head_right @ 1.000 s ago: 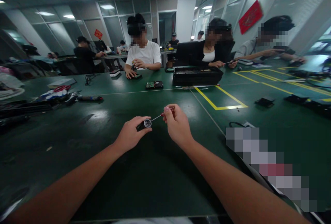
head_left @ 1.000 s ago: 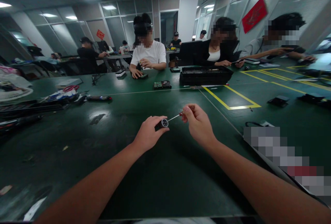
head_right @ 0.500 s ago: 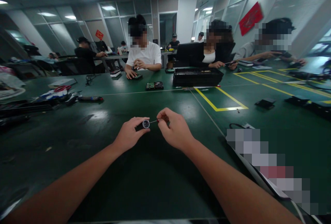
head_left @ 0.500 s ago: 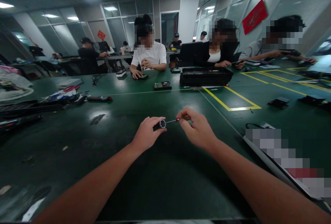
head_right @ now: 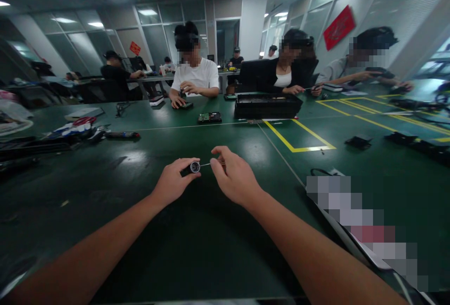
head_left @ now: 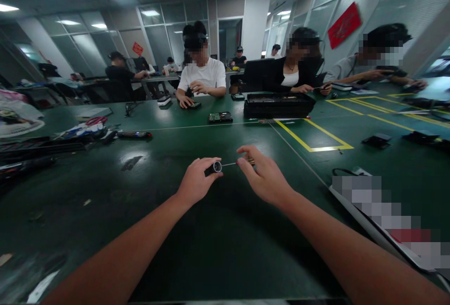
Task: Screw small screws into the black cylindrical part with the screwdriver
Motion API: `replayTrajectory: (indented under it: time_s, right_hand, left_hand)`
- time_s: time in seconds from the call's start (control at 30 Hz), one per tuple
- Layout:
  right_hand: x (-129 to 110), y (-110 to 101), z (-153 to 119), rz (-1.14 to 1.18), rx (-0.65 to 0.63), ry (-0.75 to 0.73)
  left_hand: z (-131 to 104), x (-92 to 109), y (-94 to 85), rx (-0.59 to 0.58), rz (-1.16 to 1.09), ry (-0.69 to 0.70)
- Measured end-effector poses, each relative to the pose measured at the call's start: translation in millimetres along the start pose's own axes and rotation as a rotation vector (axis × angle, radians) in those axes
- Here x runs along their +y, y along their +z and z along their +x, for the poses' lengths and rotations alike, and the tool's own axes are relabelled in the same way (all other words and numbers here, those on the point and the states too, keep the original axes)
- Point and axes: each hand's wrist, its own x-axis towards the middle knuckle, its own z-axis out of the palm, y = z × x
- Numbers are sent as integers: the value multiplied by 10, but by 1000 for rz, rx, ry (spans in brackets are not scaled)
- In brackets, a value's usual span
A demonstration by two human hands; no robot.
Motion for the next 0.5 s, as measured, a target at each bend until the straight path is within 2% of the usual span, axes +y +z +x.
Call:
replayTrajectory:
  time_s: [0.1, 0.37, 0.5]
  right_hand:
    - [48, -8, 38, -68, -45, 63]
    - [73, 38, 10, 85, -98, -10]
    - [111, 52, 33, 17, -126, 72]
  left_hand:
    - [4, -5, -5, 13, 1, 3]
    - [1, -26, -35, 9, -18, -32]
    - [13, -31, -60, 34, -17, -42]
